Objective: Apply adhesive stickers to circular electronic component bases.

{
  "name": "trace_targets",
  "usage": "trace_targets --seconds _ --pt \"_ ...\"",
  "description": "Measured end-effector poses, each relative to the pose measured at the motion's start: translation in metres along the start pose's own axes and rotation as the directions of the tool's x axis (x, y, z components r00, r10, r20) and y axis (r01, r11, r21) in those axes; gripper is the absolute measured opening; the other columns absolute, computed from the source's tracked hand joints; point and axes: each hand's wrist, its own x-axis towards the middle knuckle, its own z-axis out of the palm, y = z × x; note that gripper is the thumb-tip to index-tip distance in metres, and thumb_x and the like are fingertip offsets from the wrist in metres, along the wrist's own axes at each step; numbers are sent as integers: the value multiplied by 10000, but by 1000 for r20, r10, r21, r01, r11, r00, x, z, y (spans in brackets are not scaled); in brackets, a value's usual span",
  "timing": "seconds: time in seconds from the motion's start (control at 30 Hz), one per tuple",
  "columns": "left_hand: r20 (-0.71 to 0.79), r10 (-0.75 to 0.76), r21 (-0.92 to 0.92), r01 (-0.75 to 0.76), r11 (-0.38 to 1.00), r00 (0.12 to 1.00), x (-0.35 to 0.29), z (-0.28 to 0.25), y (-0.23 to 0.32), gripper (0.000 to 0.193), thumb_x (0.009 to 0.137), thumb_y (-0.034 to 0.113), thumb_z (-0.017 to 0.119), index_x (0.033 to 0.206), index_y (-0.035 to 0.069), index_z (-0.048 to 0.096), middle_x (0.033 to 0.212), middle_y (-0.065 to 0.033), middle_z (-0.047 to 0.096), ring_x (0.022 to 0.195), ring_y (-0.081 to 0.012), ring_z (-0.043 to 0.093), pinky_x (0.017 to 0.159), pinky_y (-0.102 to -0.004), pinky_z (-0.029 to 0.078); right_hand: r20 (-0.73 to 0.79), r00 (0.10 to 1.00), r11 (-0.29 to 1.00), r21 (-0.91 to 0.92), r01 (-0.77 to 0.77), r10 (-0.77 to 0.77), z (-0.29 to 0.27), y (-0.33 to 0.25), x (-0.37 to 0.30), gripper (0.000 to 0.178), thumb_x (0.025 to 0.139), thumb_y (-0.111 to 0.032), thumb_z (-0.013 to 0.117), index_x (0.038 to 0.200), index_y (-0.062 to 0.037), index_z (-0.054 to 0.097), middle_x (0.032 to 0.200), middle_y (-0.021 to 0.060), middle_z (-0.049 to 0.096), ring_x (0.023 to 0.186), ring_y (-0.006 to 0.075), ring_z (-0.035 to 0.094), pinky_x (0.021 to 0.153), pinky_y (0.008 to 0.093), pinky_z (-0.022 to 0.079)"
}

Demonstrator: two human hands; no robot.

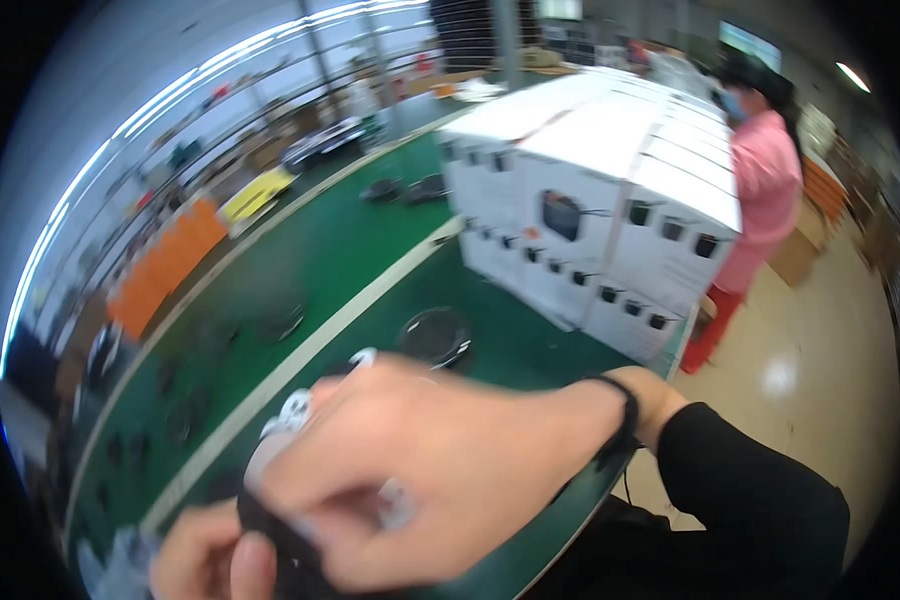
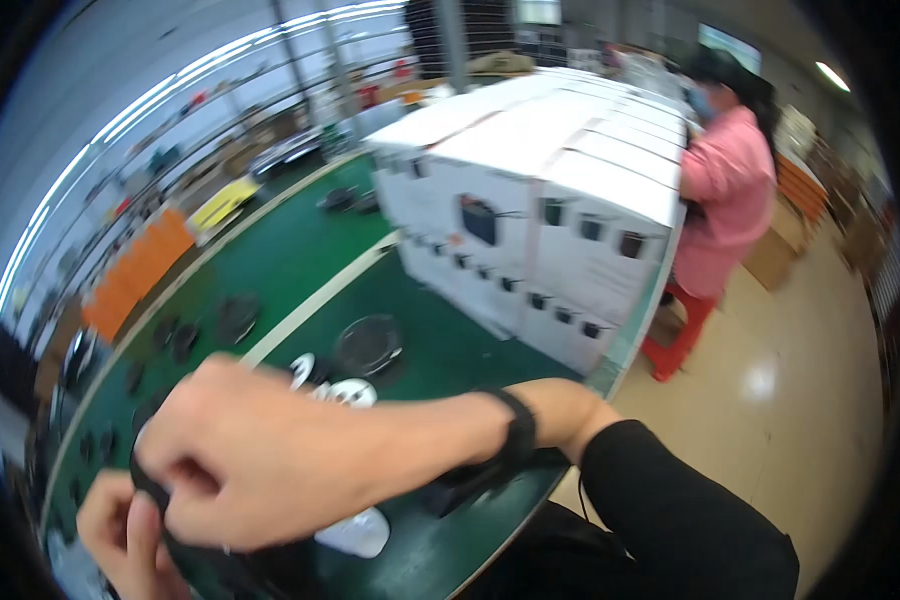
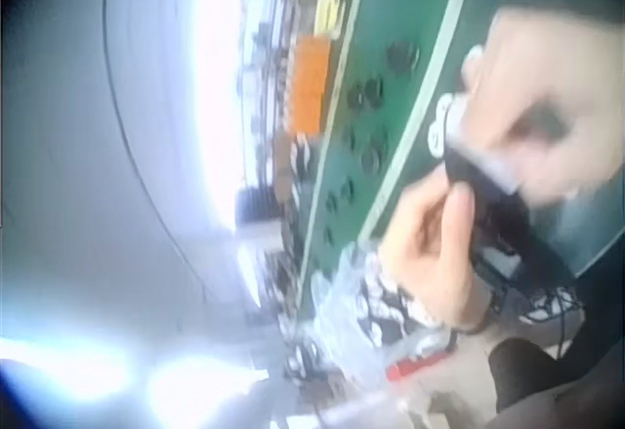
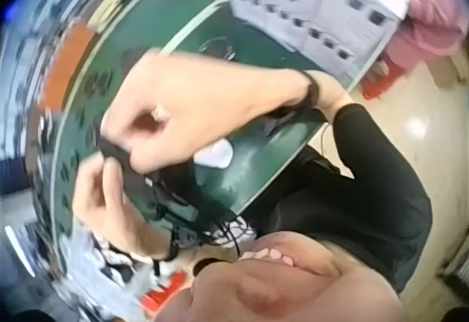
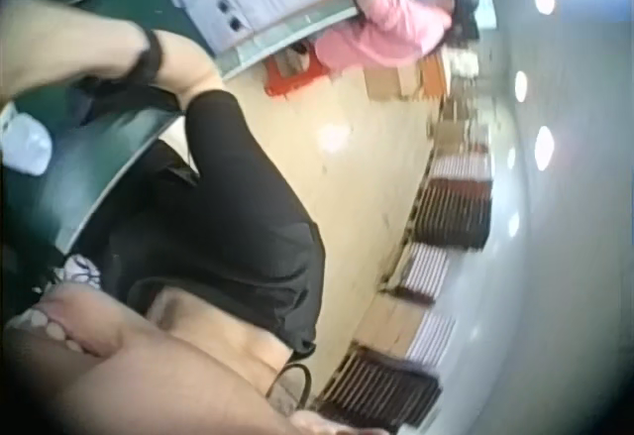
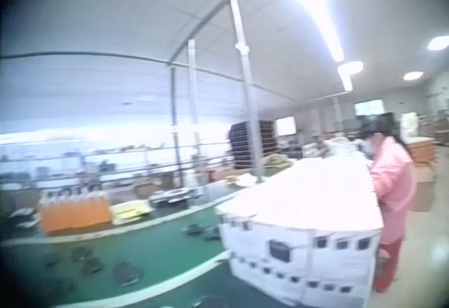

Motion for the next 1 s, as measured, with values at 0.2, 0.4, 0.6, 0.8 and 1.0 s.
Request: trace_targets --seconds 0.2,0.4,0.6,0.8,1.0 --pt "-11 -100 -526 80 847 995 -13 -19 -10 111 780 48 598 783 -55 556 674 -76 598 581 -118 575 555 -246 477 57 995 990 -117 -73 80 -31 -15 -14 150 665 -116 565 610 23 578 598 120 589 493 236 497 552 323 363" --pt "-102 -14 -387 -27 922 995 -5 -12 -15 137 823 107 542 759 -12 519 634 -52 565 519 -111 555 501 -223 469 397 918 769 -579 271 -25 -10 -21 -44 134 556 -72 605 660 -41 526 544 40 431 541 210 455 550 302 352" --pt "-62 2 -369 -25 929 998 -1 -14 -20 159 878 130 507 868 -27 530 731 -71 603 600 -121 586 564 -248 494 742 620 562 -636 529 255 59 30 -102 132 623 -118 591 685 -17 533 630 52 526 594 198 503 581 312 376" --pt "133 -88 -538 146 830 987 -7 -5 -20 146 852 42 533 925 -83 556 778 -127 641 675 -153 612 627 -270 496 443 896 861 -465 207 23 3 24 -75 142 734 -87 589 854 -16 558 770 105 564 763 285 571 677 361 464" --pt "727 -116 -458 604 652 677 -1 59 -36 135 851 15 580 971 -47 566 820 -47 629 710 -73 571 642 -194 438 -88 991 804 -594 27 -98 -45 -9 -121 174 658 21 735 771 -47 622 898 91 602 740 220 587 607 301 477"
